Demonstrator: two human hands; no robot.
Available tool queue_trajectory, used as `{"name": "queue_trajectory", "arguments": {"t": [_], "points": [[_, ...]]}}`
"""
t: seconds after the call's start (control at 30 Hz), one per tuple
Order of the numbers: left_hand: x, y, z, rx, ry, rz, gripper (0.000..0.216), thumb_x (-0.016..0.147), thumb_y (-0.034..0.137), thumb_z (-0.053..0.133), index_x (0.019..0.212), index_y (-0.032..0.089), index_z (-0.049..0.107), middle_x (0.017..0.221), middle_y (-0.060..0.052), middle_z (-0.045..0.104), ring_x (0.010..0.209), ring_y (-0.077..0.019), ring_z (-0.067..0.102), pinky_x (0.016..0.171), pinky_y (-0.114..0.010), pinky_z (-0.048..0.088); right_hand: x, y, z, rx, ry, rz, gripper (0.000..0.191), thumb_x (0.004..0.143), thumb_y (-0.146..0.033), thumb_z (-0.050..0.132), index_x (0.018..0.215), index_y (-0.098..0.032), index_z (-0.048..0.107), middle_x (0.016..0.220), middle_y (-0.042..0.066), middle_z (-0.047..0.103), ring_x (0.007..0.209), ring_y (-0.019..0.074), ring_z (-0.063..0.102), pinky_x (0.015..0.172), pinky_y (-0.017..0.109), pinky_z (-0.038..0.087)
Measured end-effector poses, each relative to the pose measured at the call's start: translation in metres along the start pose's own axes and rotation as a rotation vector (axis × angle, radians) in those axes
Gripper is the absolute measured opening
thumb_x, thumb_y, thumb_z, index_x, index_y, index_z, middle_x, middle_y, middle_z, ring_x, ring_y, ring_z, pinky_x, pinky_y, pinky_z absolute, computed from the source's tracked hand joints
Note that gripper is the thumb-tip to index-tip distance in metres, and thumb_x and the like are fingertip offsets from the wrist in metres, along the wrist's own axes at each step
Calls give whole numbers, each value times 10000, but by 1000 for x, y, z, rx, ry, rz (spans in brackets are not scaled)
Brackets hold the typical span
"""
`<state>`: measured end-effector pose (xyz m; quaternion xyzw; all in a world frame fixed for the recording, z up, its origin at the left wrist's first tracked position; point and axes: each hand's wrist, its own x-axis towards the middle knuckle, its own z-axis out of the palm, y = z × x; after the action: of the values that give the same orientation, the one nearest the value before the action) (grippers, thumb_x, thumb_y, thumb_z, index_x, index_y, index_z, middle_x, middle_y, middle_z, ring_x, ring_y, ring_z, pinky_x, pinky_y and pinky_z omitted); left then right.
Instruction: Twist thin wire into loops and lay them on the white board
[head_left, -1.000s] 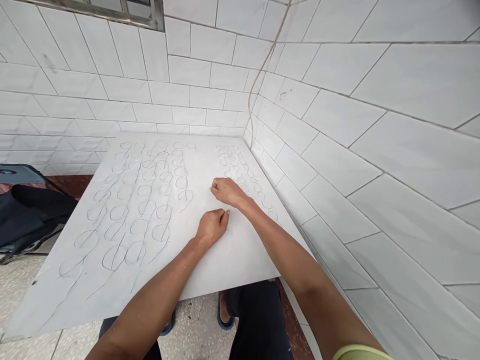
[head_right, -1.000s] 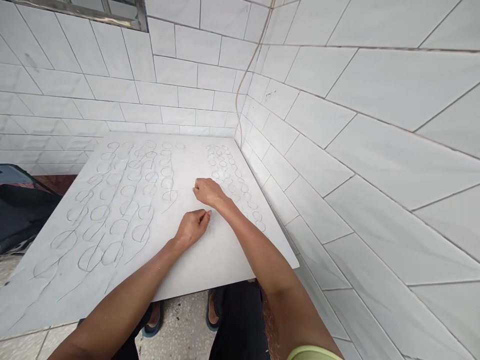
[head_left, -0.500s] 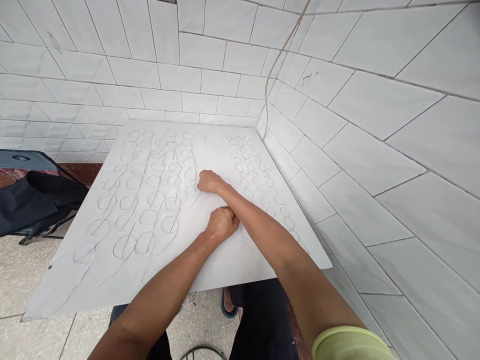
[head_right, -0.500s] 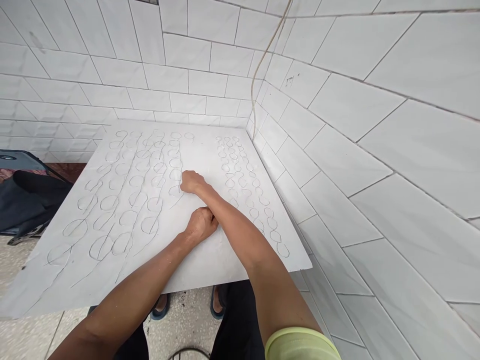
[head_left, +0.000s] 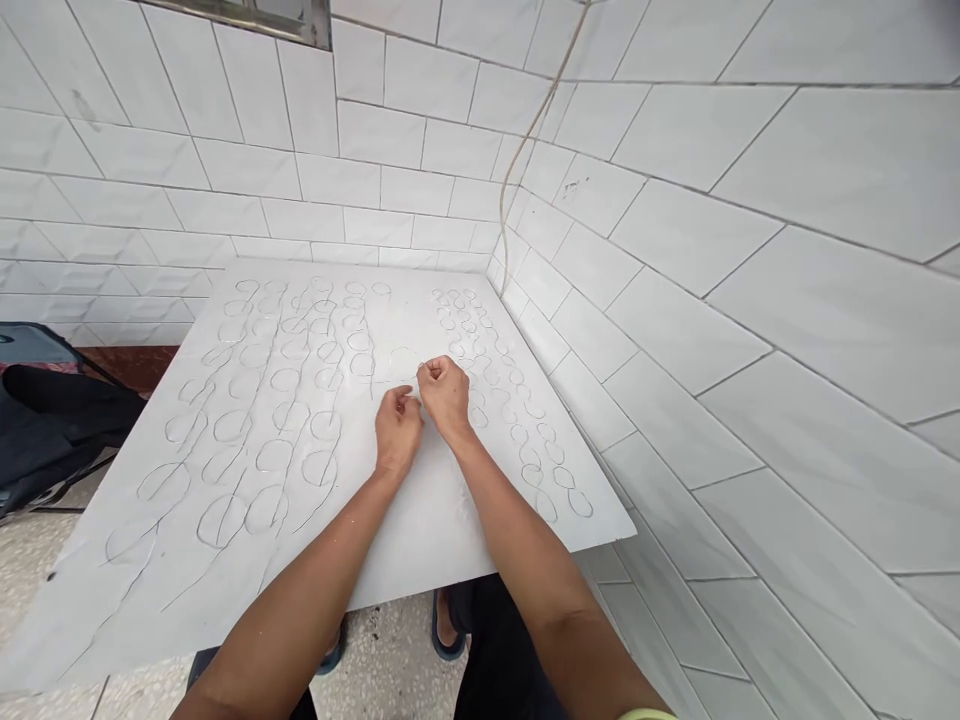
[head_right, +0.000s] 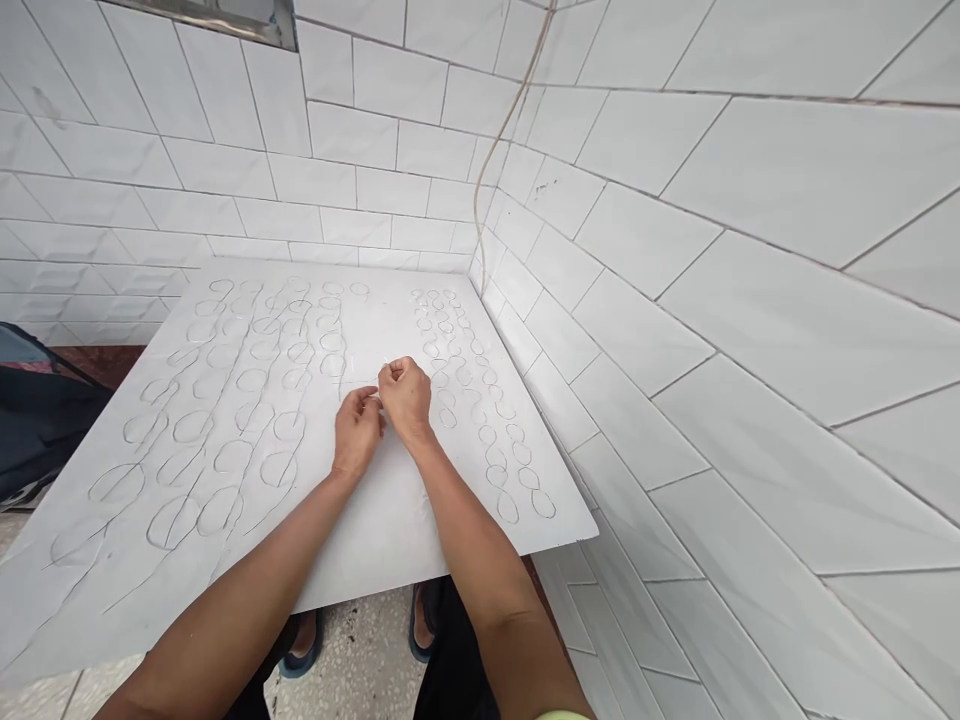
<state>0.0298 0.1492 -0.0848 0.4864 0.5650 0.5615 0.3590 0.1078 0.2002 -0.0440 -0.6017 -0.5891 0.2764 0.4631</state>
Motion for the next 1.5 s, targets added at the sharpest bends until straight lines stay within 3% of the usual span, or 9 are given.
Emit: {"name": "queue_trajectory", "arguments": {"t": [0.13,0.3,0.43,0.6,0.77,0.9,1.03,1.27,1.5], "points": [[6,8,-4,-308,67,-74,355,934,445,584,1164,179,631,890,-44,633,584,-119,559,507,-253,446,-9,17,7,82,91,68,160,864,-336,541,754,-221,539,747,6,686,688,161,623,668,286,471],[8,9,-5,-261,72,-40,301,984,440,493,889,187,625,818,-28,601,578,-115,553,504,-241,434,-11,33,4,217,-78,96,155,851,-370,582,829,-218,604,786,-4,679,691,152,618,639,275,480],[14,11,-11,-191,-96,-118,285,968,401,514,790,192,589,693,-6,561,525,-119,519,473,-245,399,-3,40,-13,350,-187,-8,303,846,-366,634,1120,-237,640,955,18,706,853,157,668,705,266,518],[20,11,-17,-249,-204,-203,295,934,425,573,759,188,584,617,15,509,465,-113,484,422,-247,348,4,44,-22,452,-323,-52,211,886,-357,592,984,-207,705,793,11,687,650,123,616,569,238,469],[19,15,-18,-364,-174,-233,329,867,483,689,834,159,649,736,-22,605,528,-112,550,475,-256,418,2,42,-15,479,-104,-11,218,919,-382,568,971,-216,699,668,-21,645,519,108,548,515,240,446],[11,15,-12,-319,-197,-205,277,821,412,751,893,154,683,889,-71,693,597,-131,614,517,-273,482,-2,39,-9,465,-12,-23,213,936,-370,542,979,-225,693,619,-42,604,499,110,532,542,247,474],[7,11,-7,-337,-146,-194,199,840,342,713,863,146,692,861,-81,709,601,-144,633,531,-286,515,-5,39,-4,417,7,-59,226,949,-382,522,983,-239,694,578,-53,553,536,123,538,592,250,494],[12,9,-10,-432,9,-257,128,817,242,709,857,122,725,779,-69,682,640,-147,647,613,-304,555,-9,38,2,406,-53,-93,237,965,-392,495,996,-250,683,649,-36,618,557,127,584,624,257,508],[16,15,-18,-334,147,-174,221,798,315,730,906,123,752,750,-43,653,611,-148,622,580,-304,534,-13,37,4,385,-70,-60,190,948,-346,499,953,-239,656,678,-26,670,663,145,646,698,270,515]]}}
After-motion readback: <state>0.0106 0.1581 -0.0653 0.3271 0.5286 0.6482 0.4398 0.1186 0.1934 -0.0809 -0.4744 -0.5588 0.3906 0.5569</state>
